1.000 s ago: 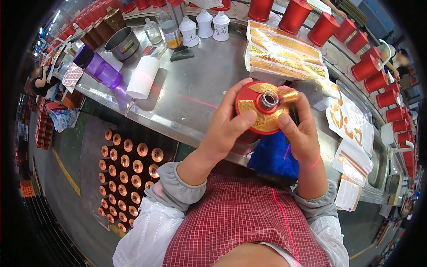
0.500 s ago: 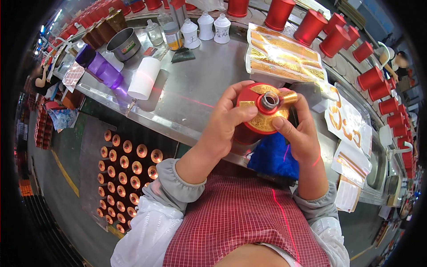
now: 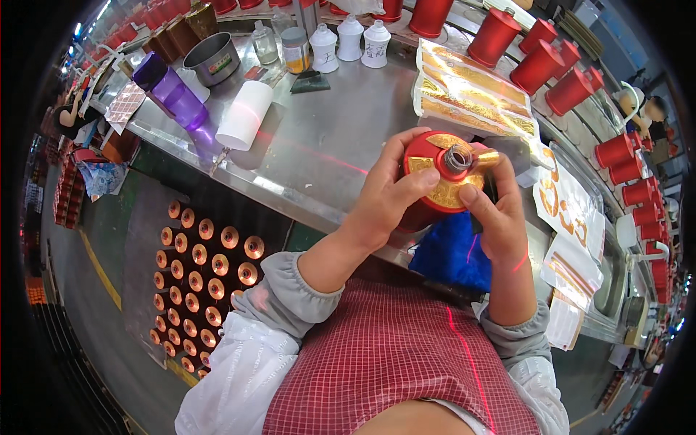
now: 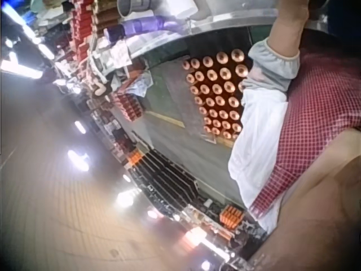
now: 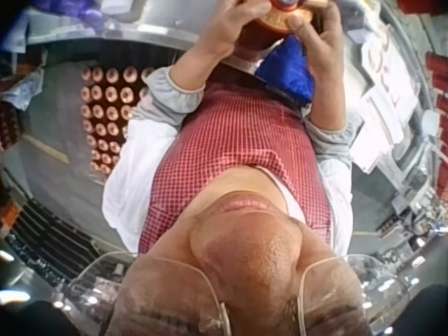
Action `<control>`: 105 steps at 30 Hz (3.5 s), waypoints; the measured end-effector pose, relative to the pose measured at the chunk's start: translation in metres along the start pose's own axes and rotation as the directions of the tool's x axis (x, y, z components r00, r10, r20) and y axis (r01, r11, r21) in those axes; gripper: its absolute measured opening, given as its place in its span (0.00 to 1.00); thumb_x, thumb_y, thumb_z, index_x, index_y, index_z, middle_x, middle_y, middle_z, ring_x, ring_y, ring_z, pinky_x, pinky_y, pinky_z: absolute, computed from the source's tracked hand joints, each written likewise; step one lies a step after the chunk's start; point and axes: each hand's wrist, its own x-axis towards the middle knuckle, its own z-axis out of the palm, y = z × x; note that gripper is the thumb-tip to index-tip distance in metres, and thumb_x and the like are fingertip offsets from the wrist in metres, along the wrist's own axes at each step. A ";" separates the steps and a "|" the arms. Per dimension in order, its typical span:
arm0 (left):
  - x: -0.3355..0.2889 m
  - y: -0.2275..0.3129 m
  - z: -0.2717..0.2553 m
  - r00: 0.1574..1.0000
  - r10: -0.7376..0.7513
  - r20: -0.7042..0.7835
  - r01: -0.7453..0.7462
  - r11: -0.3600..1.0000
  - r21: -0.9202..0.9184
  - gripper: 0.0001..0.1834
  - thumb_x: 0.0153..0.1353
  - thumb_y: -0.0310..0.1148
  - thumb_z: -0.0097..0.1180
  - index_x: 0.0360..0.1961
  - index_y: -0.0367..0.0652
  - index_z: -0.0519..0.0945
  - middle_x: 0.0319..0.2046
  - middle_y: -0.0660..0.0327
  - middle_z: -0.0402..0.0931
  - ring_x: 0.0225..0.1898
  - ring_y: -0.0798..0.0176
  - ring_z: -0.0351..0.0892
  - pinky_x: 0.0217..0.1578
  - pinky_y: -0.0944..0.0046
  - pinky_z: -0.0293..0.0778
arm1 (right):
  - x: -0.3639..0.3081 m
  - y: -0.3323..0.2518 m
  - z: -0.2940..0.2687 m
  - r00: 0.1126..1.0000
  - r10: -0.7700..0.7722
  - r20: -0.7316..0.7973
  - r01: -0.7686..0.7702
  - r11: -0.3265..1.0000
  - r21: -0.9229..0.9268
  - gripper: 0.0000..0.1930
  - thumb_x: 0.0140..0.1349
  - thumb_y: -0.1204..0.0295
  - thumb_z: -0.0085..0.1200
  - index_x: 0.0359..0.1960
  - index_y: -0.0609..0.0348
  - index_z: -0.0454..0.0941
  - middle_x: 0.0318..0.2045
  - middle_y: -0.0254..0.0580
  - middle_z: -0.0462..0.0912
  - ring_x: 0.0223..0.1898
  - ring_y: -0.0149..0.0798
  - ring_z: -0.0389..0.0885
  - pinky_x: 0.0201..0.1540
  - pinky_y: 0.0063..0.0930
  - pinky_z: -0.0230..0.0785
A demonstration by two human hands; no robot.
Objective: The person applies gold decorative stickers to the sides and top of red cylindrical containers. They use a green plastic scraper to smooth the stickers and a white cloth to wipe the surfaces. The person handles the containers one at a time, rotating them to apply and smooth the stickers, then places them aside.
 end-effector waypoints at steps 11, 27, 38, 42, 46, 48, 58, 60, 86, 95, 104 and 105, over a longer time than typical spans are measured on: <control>-0.022 0.015 -0.036 0.981 0.194 -0.007 -0.183 0.937 0.297 0.38 0.65 0.46 0.55 0.67 0.40 0.52 0.57 0.55 0.65 0.56 0.67 0.66 0.61 0.62 0.60 | 0.001 0.000 0.005 0.997 -0.004 -0.079 -0.001 0.998 -0.063 0.26 0.58 0.75 0.57 0.59 0.63 0.65 0.54 0.42 0.72 0.57 0.35 0.70 0.62 0.31 0.59; -0.064 0.154 -0.102 0.812 0.522 0.260 -0.507 0.410 0.758 0.17 0.59 0.41 0.53 0.42 0.38 0.80 0.31 0.53 0.81 0.34 0.54 0.81 0.39 0.58 0.74 | 0.004 0.010 -0.039 0.976 -0.042 -0.215 0.014 0.991 -0.132 0.28 0.68 0.72 0.47 0.67 0.63 0.55 0.62 0.50 0.68 0.62 0.45 0.69 0.63 0.42 0.62; -0.068 0.165 -0.125 0.835 0.418 0.358 -0.527 0.417 0.740 0.20 0.61 0.42 0.51 0.46 0.37 0.78 0.33 0.52 0.80 0.34 0.54 0.80 0.38 0.59 0.74 | 0.003 -0.005 -0.053 0.962 -0.043 -0.269 -0.032 0.962 -0.272 0.31 0.67 0.61 0.49 0.69 0.59 0.55 0.64 0.50 0.63 0.63 0.47 0.66 0.63 0.47 0.60; -0.061 0.152 -0.126 0.833 0.461 0.307 -0.524 0.475 0.707 0.21 0.62 0.42 0.50 0.48 0.37 0.77 0.34 0.52 0.80 0.34 0.54 0.79 0.38 0.59 0.73 | 0.001 -0.003 -0.051 0.935 -0.017 -0.355 -0.070 0.971 -0.230 0.34 0.65 0.59 0.50 0.70 0.56 0.53 0.66 0.50 0.61 0.65 0.51 0.62 0.65 0.48 0.57; -0.051 0.120 -0.130 0.864 0.487 0.125 -0.457 0.658 0.598 0.22 0.63 0.42 0.50 0.49 0.36 0.76 0.34 0.52 0.80 0.34 0.54 0.79 0.38 0.59 0.73 | -0.007 -0.005 -0.023 0.983 -0.076 -0.169 0.018 0.948 -0.319 0.36 0.66 0.58 0.48 0.71 0.59 0.49 0.70 0.43 0.53 0.69 0.46 0.55 0.67 0.48 0.53; -0.045 0.091 -0.135 0.912 0.407 -0.052 -0.341 0.821 0.458 0.20 0.60 0.39 0.53 0.49 0.35 0.77 0.33 0.51 0.81 0.34 0.54 0.80 0.38 0.62 0.74 | -0.012 -0.004 -0.031 0.993 -0.009 -0.118 -0.019 0.972 -0.236 0.37 0.66 0.59 0.49 0.71 0.62 0.46 0.69 0.45 0.55 0.69 0.48 0.57 0.67 0.49 0.53; -0.027 -0.001 -0.044 0.694 0.612 0.380 -0.623 0.246 0.742 0.33 0.56 0.45 0.63 0.59 0.38 0.69 0.55 0.53 0.72 0.59 0.40 0.65 0.59 0.45 0.60 | -0.005 -0.002 0.014 0.994 0.052 -0.093 -0.069 0.980 -0.188 0.36 0.58 0.69 0.55 0.66 0.68 0.54 0.61 0.53 0.67 0.62 0.45 0.68 0.65 0.39 0.60; -0.026 -0.012 -0.039 0.650 0.637 0.414 -0.631 0.148 0.762 0.31 0.56 0.43 0.63 0.58 0.41 0.70 0.55 0.54 0.71 0.59 0.41 0.65 0.59 0.41 0.60 | -0.005 0.002 0.016 0.990 0.044 -0.136 -0.067 0.984 -0.165 0.34 0.57 0.69 0.57 0.64 0.68 0.58 0.59 0.52 0.69 0.60 0.44 0.70 0.64 0.37 0.61; -0.044 -0.031 0.005 0.648 0.544 0.533 -0.441 -0.302 0.845 0.20 0.56 0.26 0.60 0.48 0.52 0.69 0.57 0.45 0.64 0.62 0.37 0.59 0.59 0.36 0.61 | -0.002 0.011 0.006 0.988 -0.154 -0.023 0.144 0.959 -0.246 0.15 0.63 0.70 0.54 0.50 0.61 0.72 0.45 0.38 0.69 0.49 0.32 0.68 0.55 0.26 0.60; -0.035 -0.048 -0.005 0.591 0.645 0.484 -0.534 -0.136 0.834 0.22 0.54 0.26 0.62 0.47 0.56 0.69 0.61 0.41 0.52 0.61 0.34 0.60 0.57 0.36 0.63 | 0.028 0.001 -0.011 0.974 -0.074 0.216 0.085 0.996 -0.041 0.18 0.65 0.69 0.55 0.52 0.64 0.70 0.45 0.33 0.76 0.47 0.25 0.71 0.54 0.23 0.64; -0.038 -0.042 0.003 0.611 0.594 0.523 -0.471 -0.258 0.843 0.19 0.54 0.26 0.60 0.46 0.52 0.69 0.57 0.45 0.65 0.64 0.38 0.56 0.61 0.29 0.53 | 0.012 0.008 0.008 0.983 -0.181 0.038 0.185 0.957 -0.222 0.15 0.64 0.72 0.53 0.52 0.62 0.74 0.44 0.38 0.70 0.48 0.31 0.69 0.54 0.25 0.61; -0.037 -0.043 0.003 0.599 0.604 0.525 -0.489 -0.244 0.838 0.19 0.56 0.25 0.60 0.45 0.51 0.67 0.57 0.42 0.63 0.64 0.37 0.56 0.60 0.34 0.57 | 0.013 0.006 0.005 0.982 -0.180 0.055 0.188 0.958 -0.216 0.16 0.64 0.72 0.53 0.52 0.62 0.74 0.44 0.38 0.70 0.48 0.31 0.69 0.54 0.25 0.61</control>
